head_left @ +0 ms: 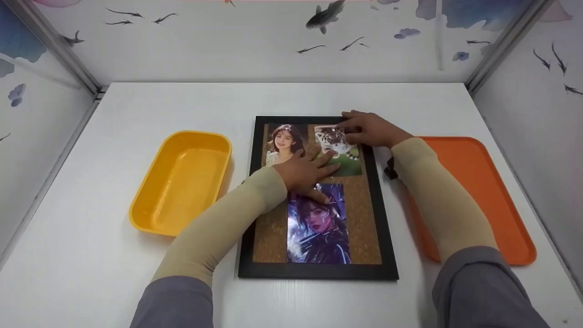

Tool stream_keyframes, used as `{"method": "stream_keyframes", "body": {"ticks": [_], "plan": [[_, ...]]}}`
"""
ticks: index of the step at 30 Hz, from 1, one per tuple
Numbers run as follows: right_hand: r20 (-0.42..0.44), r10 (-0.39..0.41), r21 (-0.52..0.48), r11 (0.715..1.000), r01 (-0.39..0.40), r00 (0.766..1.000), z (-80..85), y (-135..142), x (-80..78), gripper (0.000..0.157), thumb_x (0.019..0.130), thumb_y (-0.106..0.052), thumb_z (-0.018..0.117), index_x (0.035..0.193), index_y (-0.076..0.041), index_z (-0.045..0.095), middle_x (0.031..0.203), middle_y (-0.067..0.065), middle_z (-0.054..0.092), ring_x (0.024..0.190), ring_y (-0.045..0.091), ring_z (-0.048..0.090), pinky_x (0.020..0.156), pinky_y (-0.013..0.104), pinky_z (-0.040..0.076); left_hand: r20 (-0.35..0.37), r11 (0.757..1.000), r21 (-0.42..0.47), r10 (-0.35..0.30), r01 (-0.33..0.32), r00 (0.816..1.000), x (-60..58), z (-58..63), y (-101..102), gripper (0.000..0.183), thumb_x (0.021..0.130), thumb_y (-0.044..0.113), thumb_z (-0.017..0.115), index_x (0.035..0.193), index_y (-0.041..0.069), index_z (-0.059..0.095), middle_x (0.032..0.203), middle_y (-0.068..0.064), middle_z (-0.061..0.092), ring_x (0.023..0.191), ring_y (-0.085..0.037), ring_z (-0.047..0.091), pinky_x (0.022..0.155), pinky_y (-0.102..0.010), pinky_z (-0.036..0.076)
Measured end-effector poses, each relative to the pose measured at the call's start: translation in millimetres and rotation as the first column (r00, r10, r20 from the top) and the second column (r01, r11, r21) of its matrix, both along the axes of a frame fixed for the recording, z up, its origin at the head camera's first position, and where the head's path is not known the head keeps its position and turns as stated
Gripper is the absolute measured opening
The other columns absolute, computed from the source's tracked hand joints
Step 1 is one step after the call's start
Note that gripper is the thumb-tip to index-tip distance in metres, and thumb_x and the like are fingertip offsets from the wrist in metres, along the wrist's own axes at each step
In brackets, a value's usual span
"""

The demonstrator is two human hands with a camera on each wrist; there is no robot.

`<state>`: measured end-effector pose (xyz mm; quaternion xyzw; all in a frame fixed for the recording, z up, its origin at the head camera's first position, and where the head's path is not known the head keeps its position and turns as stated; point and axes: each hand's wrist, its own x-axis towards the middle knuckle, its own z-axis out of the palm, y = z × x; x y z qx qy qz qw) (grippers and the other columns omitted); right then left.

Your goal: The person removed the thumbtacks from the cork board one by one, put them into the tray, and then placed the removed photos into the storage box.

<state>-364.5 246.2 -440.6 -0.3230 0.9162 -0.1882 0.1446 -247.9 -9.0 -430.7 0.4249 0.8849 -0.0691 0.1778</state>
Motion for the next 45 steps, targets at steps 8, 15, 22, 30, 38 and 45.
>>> {"method": "stream_keyframes", "body": {"ticks": [8, 15, 22, 30, 38, 45], "plan": [[-0.144, 0.025, -0.074, 0.997, -0.036, 0.989, -0.6, -13, -2.2, 0.031, 0.097, -0.023, 0.064, 0.124, -0.009, 0.069, 0.132, 0.014, 0.058, 0.126, 0.032, 0.050, 0.108, 0.051, 0.037, 0.010, 1.000, 0.017, 0.015, -0.015, 1.000, -0.6, -1.1, -1, 0.100, 0.086, 0.081, 0.041, 0.161, 0.027, 0.003, 0.167, -0.004, -0.004, 0.150, -0.035, -0.007, 0.118, -0.056, 0.010], [-0.156, 0.011, -0.005, 1.000, -0.012, 0.988, -5.2, -16, -0.2, 0.037, 0.097, -0.025, 0.065, 0.131, -0.012, 0.064, 0.134, 0.016, 0.048, 0.124, 0.036, 0.043, 0.102, 0.056, 0.036, 0.010, 1.000, 0.014, 0.015, -0.015, 1.000, 0.2, -2.0, 0, 0.101, 0.085, 0.081, 0.040, 0.161, 0.026, 0.004, 0.167, -0.004, -0.006, 0.150, -0.035, -0.007, 0.118, -0.056, 0.010], [-0.167, 0.025, 0.085, 0.996, -0.011, 0.986, -9.2, -21, -0.7, 0.035, 0.103, -0.026, 0.050, 0.134, -0.012, 0.054, 0.135, 0.021, 0.039, 0.123, 0.040, 0.037, 0.097, 0.060, 0.032, 0.011, 1.000, 0.016, 0.015, -0.015, 1.000, 0.7, -1.1, 1, 0.102, 0.084, 0.082, 0.041, 0.161, 0.026, 0.003, 0.166, -0.005, -0.005, 0.150, -0.036, -0.007, 0.118, -0.055, 0.010], [-0.149, 0.003, 0.085, 0.996, 0.010, 0.989, -8.6, -22, -4.3, 0.033, 0.104, -0.029, 0.048, 0.132, -0.014, 0.055, 0.138, 0.019, 0.038, 0.124, 0.040, 0.036, 0.098, 0.062, 0.030, 0.013, 1.000, -0.003, 0.019, -0.019, 1.000, -1.4, -2.1, 1, 0.102, 0.084, 0.083, 0.039, 0.161, 0.028, 0.001, 0.167, -0.002, -0.007, 0.151, -0.033, -0.007, 0.118, -0.056, 0.011], [-0.157, -0.030, 0.033, 0.999, 0.036, 0.987, -7.9, -24, -6.3, 0.026, 0.102, -0.028, 0.053, 0.124, -0.016, 0.060, 0.130, 0.016, 0.044, 0.114, 0.037, 0.041, 0.092, 0.061, 0.032, 0.026, 1.000, 0.012, 0.016, -0.016, 1.000, -1.1, -1.5, 1, 0.103, 0.084, 0.082, 0.041, 0.161, 0.027, 0.002, 0.167, -0.003, -0.006, 0.150, -0.034, -0.007, 0.118, -0.056, 0.010], [-0.099, -0.068, 0.027, 0.997, 0.071, 0.993, -8.9, -26, -8.9, 0.022, 0.101, -0.030, 0.056, 0.119, -0.017, 0.061, 0.132, 0.014, 0.043, 0.118, 0.036, 0.038, 0.097, 0.061, 0.027, 0.042, 0.999, 0.019, 0.032, -0.033, 0.999, -1.0, -0.5, 0, 0.103, 0.084, 0.082, 0.043, 0.161, 0.027, 0.002, 0.167, -0.003, -0.005, 0.150, -0.034, -0.008, 0.119, -0.055, 0.009]]}}
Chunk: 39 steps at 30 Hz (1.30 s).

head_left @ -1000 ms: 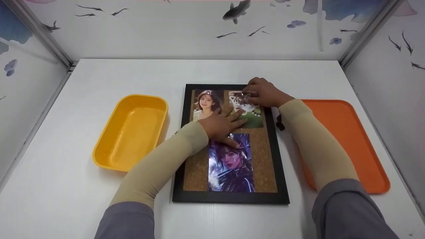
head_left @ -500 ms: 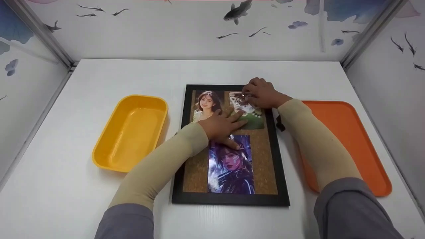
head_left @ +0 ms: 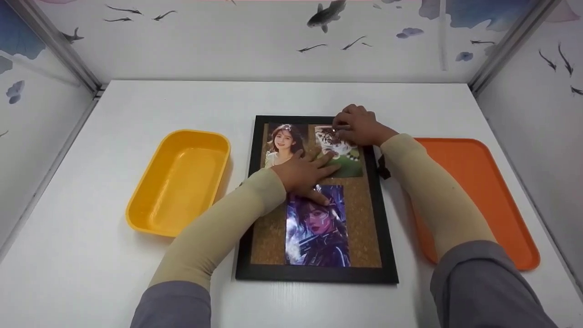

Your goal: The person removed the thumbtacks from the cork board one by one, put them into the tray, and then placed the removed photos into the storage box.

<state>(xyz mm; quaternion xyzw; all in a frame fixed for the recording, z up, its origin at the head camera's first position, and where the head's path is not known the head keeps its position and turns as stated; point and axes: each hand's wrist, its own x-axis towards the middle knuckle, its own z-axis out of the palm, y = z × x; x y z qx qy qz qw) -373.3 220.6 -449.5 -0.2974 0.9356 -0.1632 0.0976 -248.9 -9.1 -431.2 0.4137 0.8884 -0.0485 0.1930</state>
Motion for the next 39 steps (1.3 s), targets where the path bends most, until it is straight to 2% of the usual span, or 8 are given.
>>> {"method": "stream_keyframes", "body": {"ticks": [7, 14, 26, 39], "plan": [[0.025, -0.006, -0.016, 1.000, 0.007, 1.000, 1.5, 2, -2.6, 0.022, 0.100, -0.031, 0.059, 0.117, -0.017, 0.063, 0.129, 0.012, 0.044, 0.118, 0.036, 0.039, 0.098, 0.062, 0.026, -0.004, 1.000, 0.000, 0.004, -0.004, 1.000, -0.1, 0.0, 2, 0.102, 0.084, 0.081, 0.043, 0.161, 0.028, 0.003, 0.167, -0.002, -0.006, 0.150, -0.034, -0.008, 0.119, -0.055, 0.010], [0.041, -0.047, -0.025, 0.999, 0.048, 0.998, -0.4, 10, -1.4, 0.022, 0.101, -0.034, 0.057, 0.117, -0.020, 0.063, 0.130, 0.010, 0.044, 0.117, 0.035, 0.038, 0.099, 0.061, 0.024, -0.036, 0.999, -0.018, -0.039, 0.038, 0.999, -0.6, 2.2, 7, 0.100, 0.086, 0.080, 0.041, 0.161, 0.027, 0.001, 0.167, -0.003, -0.006, 0.151, -0.034, -0.007, 0.118, -0.056, 0.011], [0.006, -0.023, -0.016, 1.000, 0.023, 1.000, -6.2, 3, -5.3, 0.018, 0.100, -0.029, 0.056, 0.114, -0.021, 0.063, 0.128, 0.011, 0.045, 0.118, 0.034, 0.038, 0.096, 0.060, 0.027, -0.025, 1.000, -0.004, -0.012, 0.012, 1.000, 1.5, -0.8, 2, 0.101, 0.084, 0.082, 0.040, 0.161, 0.028, 0.003, 0.167, -0.003, -0.004, 0.150, -0.035, -0.006, 0.118, -0.056, 0.011], [0.013, -0.030, -0.004, 1.000, 0.030, 0.999, 0.9, -3, -2.1, 0.018, 0.101, -0.029, 0.056, 0.114, -0.020, 0.064, 0.127, 0.010, 0.045, 0.117, 0.033, 0.039, 0.097, 0.059, 0.027, -0.041, 1.000, 0.001, -0.015, 0.015, 0.999, 2.1, 1.1, -1, 0.101, 0.085, 0.081, 0.041, 0.161, 0.026, 0.004, 0.167, -0.005, -0.003, 0.150, -0.035, -0.005, 0.118, -0.056, 0.011]]}}
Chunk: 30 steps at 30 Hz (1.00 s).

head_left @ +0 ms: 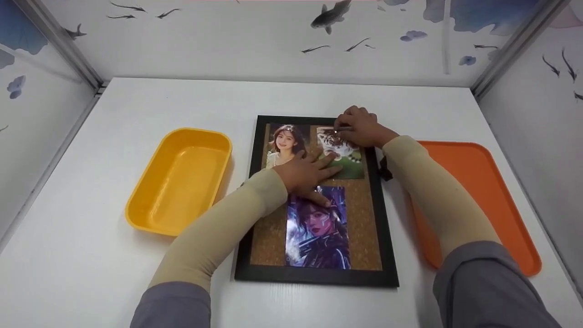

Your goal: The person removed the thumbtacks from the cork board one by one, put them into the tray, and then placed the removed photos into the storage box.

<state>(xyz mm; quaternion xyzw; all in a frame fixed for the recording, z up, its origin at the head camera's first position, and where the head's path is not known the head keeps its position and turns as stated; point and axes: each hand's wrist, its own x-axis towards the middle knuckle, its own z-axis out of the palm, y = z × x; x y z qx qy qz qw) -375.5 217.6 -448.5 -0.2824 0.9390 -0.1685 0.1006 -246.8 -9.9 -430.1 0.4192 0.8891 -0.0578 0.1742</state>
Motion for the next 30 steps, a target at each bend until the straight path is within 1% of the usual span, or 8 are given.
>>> {"method": "stream_keyframes", "body": {"ticks": [7, 15, 22, 30], "plan": [[0.018, 0.008, -0.021, 1.000, -0.008, 1.000, -1.4, -1.2, -0.4, 0.017, 0.101, -0.029, 0.056, 0.113, -0.021, 0.064, 0.126, 0.009, 0.044, 0.116, 0.033, 0.038, 0.097, 0.060, 0.024, -0.007, 1.000, -0.004, 0.007, -0.007, 1.000, 0.8, -1.4, -1.1, 0.101, 0.085, 0.082, 0.041, 0.161, 0.027, 0.003, 0.167, -0.004, -0.005, 0.150, -0.035, -0.006, 0.118, -0.055, 0.011], [0.034, -0.008, -0.031, 0.999, 0.009, 0.999, 1.2, -2.5, -0.2, 0.016, 0.100, -0.029, 0.057, 0.111, -0.020, 0.064, 0.127, 0.009, 0.044, 0.117, 0.033, 0.037, 0.098, 0.059, 0.024, 0.002, 1.000, 0.005, 0.013, -0.013, 1.000, 0.7, -1.0, -1.6, 0.101, 0.085, 0.081, 0.041, 0.161, 0.027, 0.002, 0.166, -0.003, -0.005, 0.150, -0.035, -0.006, 0.118, -0.056, 0.010], [0.028, -0.002, -0.012, 1.000, 0.002, 1.000, -0.4, -0.9, -1.5, 0.017, 0.100, -0.028, 0.056, 0.113, -0.020, 0.063, 0.127, 0.010, 0.044, 0.121, 0.035, 0.037, 0.099, 0.061, 0.024, 0.005, 1.000, 0.017, 0.008, -0.008, 1.000, 1.6, -0.2, -1.4, 0.101, 0.085, 0.080, 0.043, 0.161, 0.026, 0.005, 0.166, -0.004, -0.004, 0.150, -0.036, -0.006, 0.118, -0.056, 0.010], [0.023, 0.007, -0.025, 1.000, -0.006, 1.000, -0.1, 0.5, -0.4, 0.016, 0.101, -0.027, 0.056, 0.113, -0.019, 0.063, 0.127, 0.011, 0.044, 0.118, 0.034, 0.037, 0.097, 0.060, 0.024, -0.001, 1.000, 0.010, 0.002, -0.002, 1.000, 1.3, 0.6, 0.2, 0.100, 0.086, 0.079, 0.043, 0.161, 0.026, 0.004, 0.167, -0.004, -0.003, 0.150, -0.036, -0.005, 0.118, -0.056, 0.012]]}}
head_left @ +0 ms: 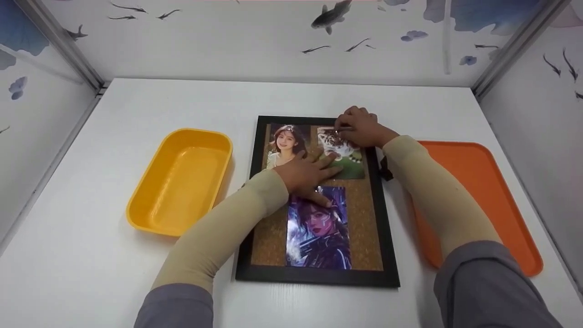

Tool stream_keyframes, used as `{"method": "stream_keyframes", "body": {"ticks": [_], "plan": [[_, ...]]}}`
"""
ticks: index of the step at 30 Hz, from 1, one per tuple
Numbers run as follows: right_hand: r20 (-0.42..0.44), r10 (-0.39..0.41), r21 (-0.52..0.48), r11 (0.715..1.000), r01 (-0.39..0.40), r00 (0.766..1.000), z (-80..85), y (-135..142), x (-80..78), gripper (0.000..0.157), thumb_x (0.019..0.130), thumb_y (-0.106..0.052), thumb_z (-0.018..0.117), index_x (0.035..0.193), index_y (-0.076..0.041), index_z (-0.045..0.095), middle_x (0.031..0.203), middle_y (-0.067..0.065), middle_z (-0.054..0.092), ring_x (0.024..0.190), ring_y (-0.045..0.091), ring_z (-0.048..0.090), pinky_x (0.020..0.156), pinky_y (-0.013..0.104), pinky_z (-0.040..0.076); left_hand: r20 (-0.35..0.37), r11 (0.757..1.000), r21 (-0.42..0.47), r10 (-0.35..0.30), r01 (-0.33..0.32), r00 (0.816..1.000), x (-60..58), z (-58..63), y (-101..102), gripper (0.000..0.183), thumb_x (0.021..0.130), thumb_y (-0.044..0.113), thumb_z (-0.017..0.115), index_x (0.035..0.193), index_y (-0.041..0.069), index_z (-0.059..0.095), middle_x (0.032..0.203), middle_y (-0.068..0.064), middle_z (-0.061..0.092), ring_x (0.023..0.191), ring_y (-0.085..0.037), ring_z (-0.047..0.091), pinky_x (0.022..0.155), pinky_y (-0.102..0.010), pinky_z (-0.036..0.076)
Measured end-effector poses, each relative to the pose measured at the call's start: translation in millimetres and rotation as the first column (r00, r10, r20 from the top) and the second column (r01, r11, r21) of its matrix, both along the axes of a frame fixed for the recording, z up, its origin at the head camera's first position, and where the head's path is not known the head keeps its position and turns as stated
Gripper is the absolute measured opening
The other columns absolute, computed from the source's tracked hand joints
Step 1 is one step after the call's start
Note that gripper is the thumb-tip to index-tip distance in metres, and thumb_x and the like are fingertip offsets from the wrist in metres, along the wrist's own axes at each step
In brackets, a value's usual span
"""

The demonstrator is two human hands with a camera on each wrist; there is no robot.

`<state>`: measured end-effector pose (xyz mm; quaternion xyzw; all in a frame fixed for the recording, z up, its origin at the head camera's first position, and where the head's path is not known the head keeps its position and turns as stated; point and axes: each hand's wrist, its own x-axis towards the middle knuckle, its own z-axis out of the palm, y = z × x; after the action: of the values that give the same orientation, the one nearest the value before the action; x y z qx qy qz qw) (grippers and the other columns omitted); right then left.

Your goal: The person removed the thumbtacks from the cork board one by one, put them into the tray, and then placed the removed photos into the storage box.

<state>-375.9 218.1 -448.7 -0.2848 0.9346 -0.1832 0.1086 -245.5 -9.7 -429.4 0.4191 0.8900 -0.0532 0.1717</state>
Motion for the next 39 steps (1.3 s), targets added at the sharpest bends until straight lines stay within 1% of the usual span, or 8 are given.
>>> {"method": "stream_keyframes", "body": {"ticks": [6, 11, 19, 26, 33, 39], "plan": [[-0.008, -0.003, 0.019, 1.000, 0.003, 1.000, 0.6, 0.1, 0.7, 0.014, 0.102, -0.028, 0.054, 0.111, -0.020, 0.062, 0.128, 0.012, 0.044, 0.121, 0.036, 0.036, 0.098, 0.062, 0.024, -0.010, 1.000, -0.027, -0.007, 0.007, 1.000, -1.2, 0.2, 1.4, 0.100, 0.086, 0.081, 0.040, 0.161, 0.027, 0.002, 0.167, -0.003, -0.005, 0.151, -0.034, -0.005, 0.118, -0.056, 0.012], [-0.014, -0.007, 0.019, 1.000, 0.007, 1.000, -0.3, -1.0, -0.1, 0.014, 0.101, -0.028, 0.056, 0.111, -0.020, 0.062, 0.127, 0.011, 0.044, 0.120, 0.036, 0.037, 0.098, 0.061, 0.024, 0.002, 1.000, -0.018, 0.001, -0.001, 1.000, -1.3, -0.2, 1.7, 0.101, 0.085, 0.081, 0.041, 0.161, 0.027, 0.003, 0.167, -0.003, -0.004, 0.150, -0.034, -0.006, 0.118, -0.055, 0.012], [0.000, -0.012, -0.006, 1.000, 0.012, 1.000, -2.3, -2.5, 1.4, 0.011, 0.100, -0.027, 0.057, 0.106, -0.021, 0.063, 0.124, 0.009, 0.045, 0.119, 0.034, 0.037, 0.098, 0.059, 0.023, -0.001, 1.000, -0.016, 0.002, -0.002, 1.000, -1.2, -3.6, 0.1, 0.102, 0.084, 0.083, 0.041, 0.161, 0.027, 0.004, 0.167, -0.004, -0.004, 0.150, -0.036, -0.005, 0.118, -0.056, 0.011], [0.013, -0.019, -0.001, 1.000, 0.019, 1.000, -1.1, -2.0, 1.3, 0.010, 0.100, -0.028, 0.057, 0.105, -0.021, 0.063, 0.126, 0.008, 0.044, 0.120, 0.033, 0.036, 0.101, 0.059, 0.022, -0.019, 1.000, -0.024, -0.006, 0.006, 1.000, -0.6, -2.8, 0.5, 0.103, 0.084, 0.083, 0.040, 0.161, 0.027, 0.004, 0.167, -0.004, -0.004, 0.151, -0.035, -0.005, 0.118, -0.055, 0.012], [0.005, -0.010, -0.008, 1.000, 0.010, 1.000, -0.2, -1.2, 1.4, 0.010, 0.100, -0.024, 0.055, 0.105, -0.020, 0.063, 0.124, 0.009, 0.044, 0.116, 0.034, 0.036, 0.097, 0.059, 0.023, -0.010, 1.000, -0.015, -0.003, 0.002, 1.000, -0.3, -0.4, 0.6, 0.101, 0.085, 0.081, 0.041, 0.161, 0.027, 0.003, 0.167, -0.004, -0.003, 0.150, -0.035, -0.004, 0.118, -0.055, 0.012], [0.004, -0.002, -0.018, 1.000, 0.002, 1.000, -0.1, -1.4, 1.9, 0.011, 0.102, -0.024, 0.053, 0.105, -0.020, 0.063, 0.124, 0.009, 0.044, 0.114, 0.034, 0.036, 0.095, 0.059, 0.023, -0.008, 1.000, -0.015, -0.003, 0.003, 1.000, -1.3, -1.5, 0.8, 0.100, 0.086, 0.081, 0.041, 0.161, 0.027, 0.003, 0.167, -0.003, -0.004, 0.150, -0.035, -0.005, 0.118, -0.055, 0.012]]}}
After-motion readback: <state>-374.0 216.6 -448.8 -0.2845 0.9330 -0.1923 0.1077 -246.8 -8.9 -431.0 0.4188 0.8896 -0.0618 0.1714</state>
